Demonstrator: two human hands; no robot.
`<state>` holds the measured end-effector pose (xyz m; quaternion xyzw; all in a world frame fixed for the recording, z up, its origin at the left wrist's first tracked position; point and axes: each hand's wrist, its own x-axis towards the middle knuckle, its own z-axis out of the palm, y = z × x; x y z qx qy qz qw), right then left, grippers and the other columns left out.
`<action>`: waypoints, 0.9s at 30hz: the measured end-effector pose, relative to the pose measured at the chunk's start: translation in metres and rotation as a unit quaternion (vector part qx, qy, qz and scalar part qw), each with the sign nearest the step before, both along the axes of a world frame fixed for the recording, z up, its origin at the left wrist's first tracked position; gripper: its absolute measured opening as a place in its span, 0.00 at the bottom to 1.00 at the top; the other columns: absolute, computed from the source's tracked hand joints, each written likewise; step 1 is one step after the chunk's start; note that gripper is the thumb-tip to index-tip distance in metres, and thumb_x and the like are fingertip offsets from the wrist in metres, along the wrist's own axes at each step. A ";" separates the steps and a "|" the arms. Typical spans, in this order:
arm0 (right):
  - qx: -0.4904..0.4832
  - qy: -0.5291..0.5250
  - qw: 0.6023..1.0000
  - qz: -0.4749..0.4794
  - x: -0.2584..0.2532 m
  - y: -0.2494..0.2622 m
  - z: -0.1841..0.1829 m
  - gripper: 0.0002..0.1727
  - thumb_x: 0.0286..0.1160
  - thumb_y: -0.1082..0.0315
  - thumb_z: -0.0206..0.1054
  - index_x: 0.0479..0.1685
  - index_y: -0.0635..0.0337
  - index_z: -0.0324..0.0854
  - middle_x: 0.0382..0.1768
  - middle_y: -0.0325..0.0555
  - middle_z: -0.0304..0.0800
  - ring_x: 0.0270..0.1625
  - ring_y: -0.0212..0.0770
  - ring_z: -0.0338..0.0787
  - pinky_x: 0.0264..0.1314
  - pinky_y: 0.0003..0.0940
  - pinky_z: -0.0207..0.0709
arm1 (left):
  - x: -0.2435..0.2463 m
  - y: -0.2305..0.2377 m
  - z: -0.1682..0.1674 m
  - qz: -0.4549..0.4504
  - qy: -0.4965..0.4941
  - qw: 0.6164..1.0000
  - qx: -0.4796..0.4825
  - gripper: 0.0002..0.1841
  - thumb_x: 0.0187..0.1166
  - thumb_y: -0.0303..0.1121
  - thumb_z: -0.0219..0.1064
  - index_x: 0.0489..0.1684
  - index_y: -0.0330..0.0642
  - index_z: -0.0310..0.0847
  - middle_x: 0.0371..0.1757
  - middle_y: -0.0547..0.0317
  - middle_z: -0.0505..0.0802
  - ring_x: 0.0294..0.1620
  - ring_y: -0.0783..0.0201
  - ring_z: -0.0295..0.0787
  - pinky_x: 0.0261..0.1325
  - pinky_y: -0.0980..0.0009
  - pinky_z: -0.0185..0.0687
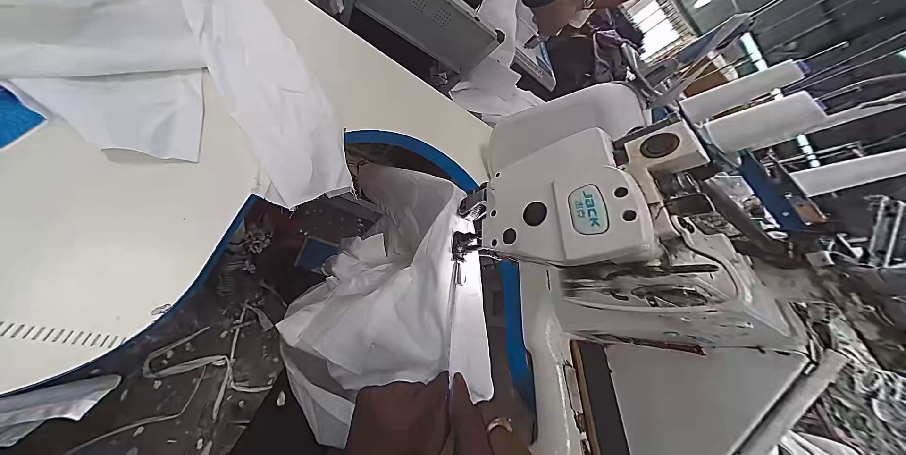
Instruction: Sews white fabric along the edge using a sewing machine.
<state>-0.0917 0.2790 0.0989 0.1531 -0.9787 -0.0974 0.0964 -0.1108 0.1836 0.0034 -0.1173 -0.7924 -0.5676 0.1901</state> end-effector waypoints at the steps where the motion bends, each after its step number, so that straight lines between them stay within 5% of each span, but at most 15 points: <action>1: -0.006 0.000 1.000 -0.008 -0.004 0.000 -0.002 0.14 0.69 0.76 0.67 0.50 0.72 0.92 0.26 0.54 0.91 0.24 0.46 0.91 0.24 0.32 0.81 | -0.004 0.003 -0.002 0.016 0.000 1.000 0.005 0.12 0.75 0.31 0.63 0.35 0.35 0.95 0.17 0.54 0.91 0.16 0.61 0.88 0.19 0.65 0.79; 6: -0.038 0.039 0.998 -0.025 -0.030 -0.004 -0.007 0.16 0.65 0.79 0.68 0.51 0.72 0.92 0.26 0.58 0.91 0.21 0.51 0.91 0.20 0.39 0.81 | -0.039 0.016 -0.008 0.029 0.003 0.995 0.091 0.13 0.77 0.31 0.61 0.28 0.37 0.91 0.17 0.56 0.89 0.17 0.66 0.87 0.20 0.69 0.76; 9: -0.073 0.082 0.994 -0.027 -0.045 0.006 -0.017 0.13 0.64 0.75 0.65 0.41 0.69 0.93 0.23 0.55 0.89 0.19 0.51 0.89 0.15 0.41 0.77 | -0.052 0.015 -0.005 0.040 -0.055 0.991 0.114 0.12 0.73 0.29 0.60 0.26 0.37 0.91 0.21 0.56 0.91 0.22 0.66 0.88 0.27 0.67 0.80; 11: -0.116 0.025 0.989 -0.083 -0.029 0.025 -0.022 0.11 0.64 0.72 0.65 0.36 0.70 0.91 0.25 0.58 0.90 0.22 0.55 0.91 0.19 0.48 0.80 | -0.048 0.000 -0.008 0.083 -0.123 0.988 0.038 0.10 0.69 0.28 0.64 0.29 0.36 0.92 0.29 0.51 0.93 0.32 0.55 0.92 0.36 0.54 0.86; 13: -0.239 -0.073 0.958 -0.138 -0.017 0.053 -0.032 0.08 0.62 0.74 0.67 0.33 0.72 0.88 0.23 0.57 0.87 0.25 0.54 0.89 0.27 0.51 0.79 | -0.051 -0.026 -0.025 0.118 -0.177 0.977 -0.019 0.07 0.68 0.25 0.68 0.32 0.31 0.92 0.36 0.41 0.93 0.44 0.39 0.90 0.48 0.39 0.82; 15: -0.415 -0.134 0.888 -0.149 -0.012 0.081 -0.047 0.03 0.58 0.76 0.68 0.28 0.69 0.85 0.23 0.43 0.84 0.28 0.32 0.82 0.34 0.32 0.75 | -0.048 -0.044 -0.038 0.118 -0.169 0.978 -0.030 0.07 0.67 0.24 0.66 0.31 0.33 0.92 0.30 0.47 0.92 0.37 0.46 0.90 0.44 0.46 0.80; 17: -0.543 -0.141 0.824 -0.085 -0.015 0.088 -0.049 0.04 0.55 0.77 0.67 0.21 0.58 0.82 0.26 0.27 0.83 0.31 0.13 0.81 0.36 0.11 0.77 | -0.047 -0.053 -0.024 0.058 -0.134 0.989 0.005 0.13 0.68 0.27 0.57 0.32 0.43 0.92 0.25 0.63 0.91 0.29 0.69 0.87 0.36 0.67 0.80; 18: -0.544 -0.144 0.826 -0.035 -0.017 0.088 -0.040 0.03 0.57 0.76 0.67 0.22 0.58 0.82 0.26 0.28 0.83 0.31 0.12 0.80 0.35 0.09 0.75 | -0.048 -0.053 -0.013 0.000 -0.128 0.991 0.038 0.15 0.71 0.29 0.54 0.32 0.44 0.91 0.22 0.69 0.88 0.25 0.78 0.81 0.31 0.75 0.76; 20: -0.449 -0.165 0.878 -0.007 -0.007 0.086 -0.021 0.05 0.62 0.72 0.68 0.24 0.65 0.83 0.21 0.39 0.80 0.24 0.23 0.76 0.28 0.17 0.70 | -0.044 -0.053 0.006 -0.098 -0.161 0.981 0.052 0.14 0.78 0.38 0.57 0.33 0.43 0.89 0.20 0.70 0.83 0.20 0.79 0.75 0.26 0.76 0.70; 23: -0.337 -0.285 0.894 -0.077 -0.003 0.104 -0.036 0.10 0.66 0.69 0.70 0.28 0.71 0.87 0.24 0.55 0.86 0.29 0.49 0.87 0.35 0.51 0.77 | -0.044 -0.056 0.006 -0.096 -0.190 0.977 -0.015 0.18 0.77 0.48 0.66 0.33 0.41 0.89 0.18 0.61 0.85 0.19 0.67 0.80 0.25 0.63 0.74; 25: -0.396 -0.324 0.857 -0.068 -0.002 0.123 -0.048 0.09 0.66 0.70 0.73 0.33 0.69 0.91 0.33 0.51 0.93 0.41 0.41 0.91 0.50 0.44 0.81 | -0.045 -0.061 -0.007 -0.103 -0.197 0.975 0.010 0.15 0.80 0.44 0.64 0.37 0.43 0.90 0.22 0.66 0.87 0.22 0.75 0.79 0.29 0.73 0.75; 27: -0.522 -0.293 0.801 -0.003 0.001 0.128 -0.045 0.06 0.71 0.68 0.71 0.36 0.61 0.92 0.36 0.34 0.95 0.45 0.19 0.90 0.54 0.20 0.83 | -0.044 -0.064 -0.009 -0.090 -0.186 0.978 0.031 0.14 0.82 0.43 0.62 0.41 0.45 0.91 0.28 0.70 0.91 0.27 0.82 0.83 0.34 0.80 0.78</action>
